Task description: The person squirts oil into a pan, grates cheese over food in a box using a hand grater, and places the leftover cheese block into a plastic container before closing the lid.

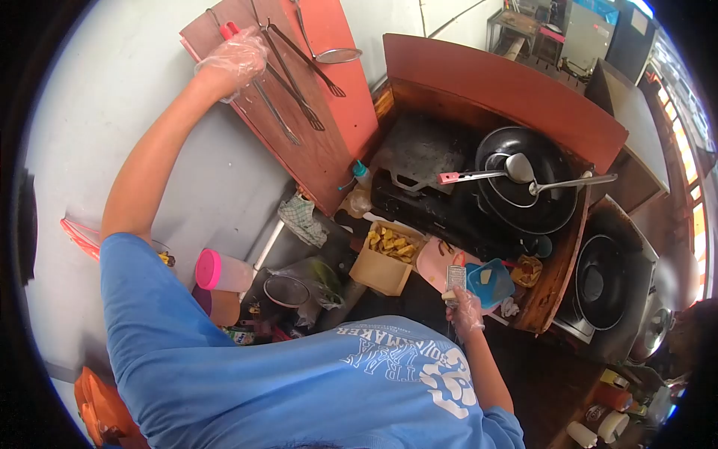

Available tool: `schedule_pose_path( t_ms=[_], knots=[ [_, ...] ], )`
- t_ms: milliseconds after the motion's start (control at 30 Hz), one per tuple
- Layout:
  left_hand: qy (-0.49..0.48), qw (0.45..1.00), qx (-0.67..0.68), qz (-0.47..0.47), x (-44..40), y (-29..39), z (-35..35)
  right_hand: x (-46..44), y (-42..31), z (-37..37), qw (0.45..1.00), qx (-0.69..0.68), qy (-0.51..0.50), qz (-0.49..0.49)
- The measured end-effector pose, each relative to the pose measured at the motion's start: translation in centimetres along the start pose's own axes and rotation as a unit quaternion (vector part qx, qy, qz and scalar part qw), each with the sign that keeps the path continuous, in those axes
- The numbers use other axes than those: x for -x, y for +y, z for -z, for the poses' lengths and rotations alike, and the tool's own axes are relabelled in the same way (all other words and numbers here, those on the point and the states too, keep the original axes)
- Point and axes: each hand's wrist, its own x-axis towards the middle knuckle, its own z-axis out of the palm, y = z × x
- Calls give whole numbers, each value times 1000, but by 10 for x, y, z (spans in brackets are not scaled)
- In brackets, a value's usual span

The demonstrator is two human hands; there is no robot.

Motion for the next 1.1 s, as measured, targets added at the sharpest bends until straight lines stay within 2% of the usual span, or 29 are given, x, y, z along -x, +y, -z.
schedule_pose_path(
  t_ms=[100,133,200,333,400,467,533,567,633,700,733,800,900,1100],
  knots=[
    [-20,1000,21,1,15,6,24,-3,-1,5,1000,16,2,-3],
    [81,996,20,31,22,13,11,-4,-2,6,999,41,-7,-2],
    [116,990,48,70,39,40,9,0,-5,11,997,69,-16,4],
    [-73,982,130,117,75,129,27,5,-9,20,995,99,-10,-13],
    [-103,947,285,104,94,187,25,6,-7,21,995,93,-19,-20],
    [-118,892,420,116,101,259,-31,8,-2,24,997,75,-17,-21],
    [-206,785,560,165,104,310,-41,10,1,32,997,66,-32,-20],
    [-137,803,555,169,116,358,-86,13,1,32,997,63,-32,-25],
    [-236,752,586,189,116,385,-70,20,-1,35,998,61,-22,-24],
    [-213,729,611,224,123,412,-67,22,0,38,997,70,-16,-29],
    [-216,728,611,223,120,414,-57,22,1,39,997,70,-19,-26],
    [-261,759,569,179,117,415,-39,21,4,41,997,69,-22,-26],
    [-307,766,533,185,108,426,-42,20,7,45,998,55,-20,-27],
    [-297,784,519,164,90,434,-30,23,9,50,998,47,-4,-28]
  ],
)
